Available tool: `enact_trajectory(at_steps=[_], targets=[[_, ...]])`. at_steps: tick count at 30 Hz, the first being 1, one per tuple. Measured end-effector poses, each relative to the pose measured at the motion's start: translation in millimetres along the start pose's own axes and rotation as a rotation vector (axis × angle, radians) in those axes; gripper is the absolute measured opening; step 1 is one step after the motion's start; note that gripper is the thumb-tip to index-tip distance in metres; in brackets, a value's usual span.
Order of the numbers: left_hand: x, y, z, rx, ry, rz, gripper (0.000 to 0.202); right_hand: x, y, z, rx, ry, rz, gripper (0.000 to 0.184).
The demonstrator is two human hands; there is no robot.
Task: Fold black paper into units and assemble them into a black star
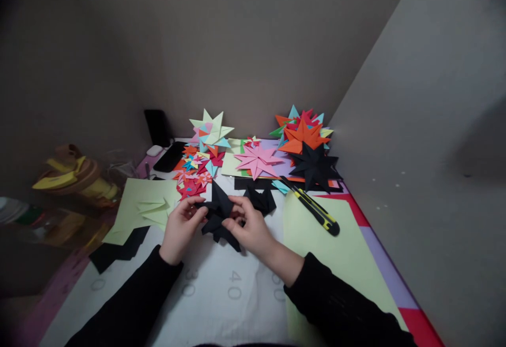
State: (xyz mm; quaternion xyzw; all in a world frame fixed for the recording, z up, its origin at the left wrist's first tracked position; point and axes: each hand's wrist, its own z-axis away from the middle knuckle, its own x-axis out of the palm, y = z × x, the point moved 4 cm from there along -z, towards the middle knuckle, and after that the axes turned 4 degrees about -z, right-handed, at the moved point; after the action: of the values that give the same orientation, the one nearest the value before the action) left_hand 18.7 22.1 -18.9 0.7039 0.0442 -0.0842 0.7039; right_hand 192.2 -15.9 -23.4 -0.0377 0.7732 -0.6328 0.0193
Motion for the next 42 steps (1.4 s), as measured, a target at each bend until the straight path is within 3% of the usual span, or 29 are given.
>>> enact_trajectory(at_steps=[3, 8, 14, 18, 27, 35, 42], targets=[[0.7, -1.0, 0.3, 0.022, -0.004, 0.041, 0.029, 1.7, 3.0, 0.4, -0.015, 0.022, 0.022, 0.048], [-2.2, 8.9, 2.6, 0.126, -0.091, 0.029, 0.021, -6.2, 5.2, 1.5, -0.148, 0.123, 0.203, 0.043], [-11.1, 28.2, 2.5, 0.360, -0.190, -0.340, 0.010, -12.4, -4.1, 5.5, -0.379, 0.164, 0.556, 0.043], [-12.2, 29.5, 1.2, 0.403, -0.225, -0.469, 0.012, -9.5, -11.1, 7.4, -0.512, 0.152, 0.665, 0.047], [-10.1, 22.9, 1.7, 0.568, -0.176, -0.752, 0.016, -7.6, -8.0, 5.5, -0.431, 0.131, 0.689, 0.041], [-2.6, 21.1, 5.5, 0.452, -0.278, -0.797, 0.024, -4.2, -4.8, 5.0, -0.396, 0.071, 0.659, 0.041], [-5.7, 23.0, 2.9, 0.358, -0.355, -0.698, 0.030, -2.2, -4.3, 6.5, -0.497, 0.023, 0.702, 0.046]])
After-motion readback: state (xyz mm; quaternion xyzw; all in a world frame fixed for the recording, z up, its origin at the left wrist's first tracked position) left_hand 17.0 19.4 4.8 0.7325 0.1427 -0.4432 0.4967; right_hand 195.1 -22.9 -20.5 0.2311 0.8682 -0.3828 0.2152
